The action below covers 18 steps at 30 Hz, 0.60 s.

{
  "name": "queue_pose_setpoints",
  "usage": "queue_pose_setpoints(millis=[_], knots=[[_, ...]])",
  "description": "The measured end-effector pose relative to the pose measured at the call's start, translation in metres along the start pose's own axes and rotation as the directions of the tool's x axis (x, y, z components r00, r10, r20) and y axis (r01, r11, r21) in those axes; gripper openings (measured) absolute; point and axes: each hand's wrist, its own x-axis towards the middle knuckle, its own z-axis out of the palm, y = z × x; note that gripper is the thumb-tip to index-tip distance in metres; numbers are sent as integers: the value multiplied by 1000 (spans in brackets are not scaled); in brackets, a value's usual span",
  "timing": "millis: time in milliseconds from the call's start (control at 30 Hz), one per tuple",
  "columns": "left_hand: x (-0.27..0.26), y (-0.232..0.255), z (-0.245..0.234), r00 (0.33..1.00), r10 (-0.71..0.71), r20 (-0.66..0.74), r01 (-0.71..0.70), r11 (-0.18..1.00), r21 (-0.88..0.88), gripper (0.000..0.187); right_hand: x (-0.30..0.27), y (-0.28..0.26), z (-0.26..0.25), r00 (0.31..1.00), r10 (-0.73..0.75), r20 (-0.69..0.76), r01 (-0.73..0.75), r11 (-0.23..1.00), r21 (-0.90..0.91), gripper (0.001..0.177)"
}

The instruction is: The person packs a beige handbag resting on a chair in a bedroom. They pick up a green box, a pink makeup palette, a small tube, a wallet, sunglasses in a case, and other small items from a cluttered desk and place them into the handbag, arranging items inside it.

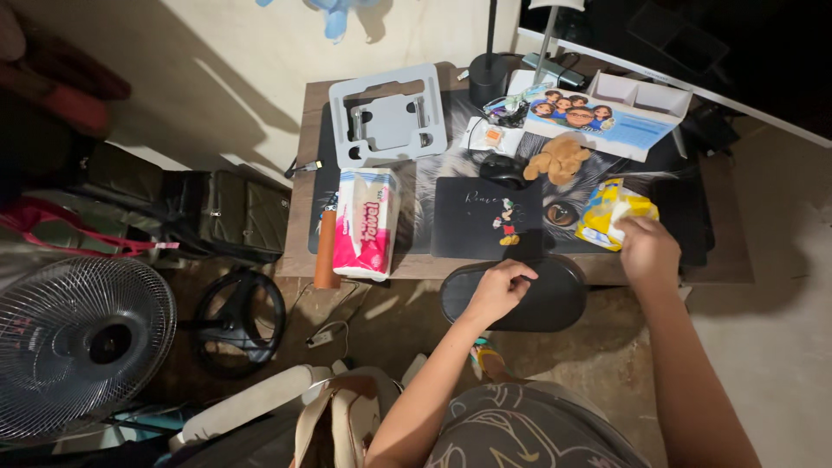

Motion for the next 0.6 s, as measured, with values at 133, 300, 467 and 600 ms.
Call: queue_pose_setpoints(millis=[133,300,467,600], knots=[[16,-1,17,1000,8,15,-8,1000,-6,33,12,4,4,997,-21,78,29,995,-92,33],[43,-8,39,998,-34,51,36,999,-39,49,12,-1,2,996,-43,77,53,990,-131,39],[45,-1,39,997,37,63,-40,998,50,38,20,-25,-15,997,-59,57,66,990,-122,26],[27,14,2,989,-2,-145,17,994,108,36,25,-80,-22,990,-53,-132,55,998,18,14]])
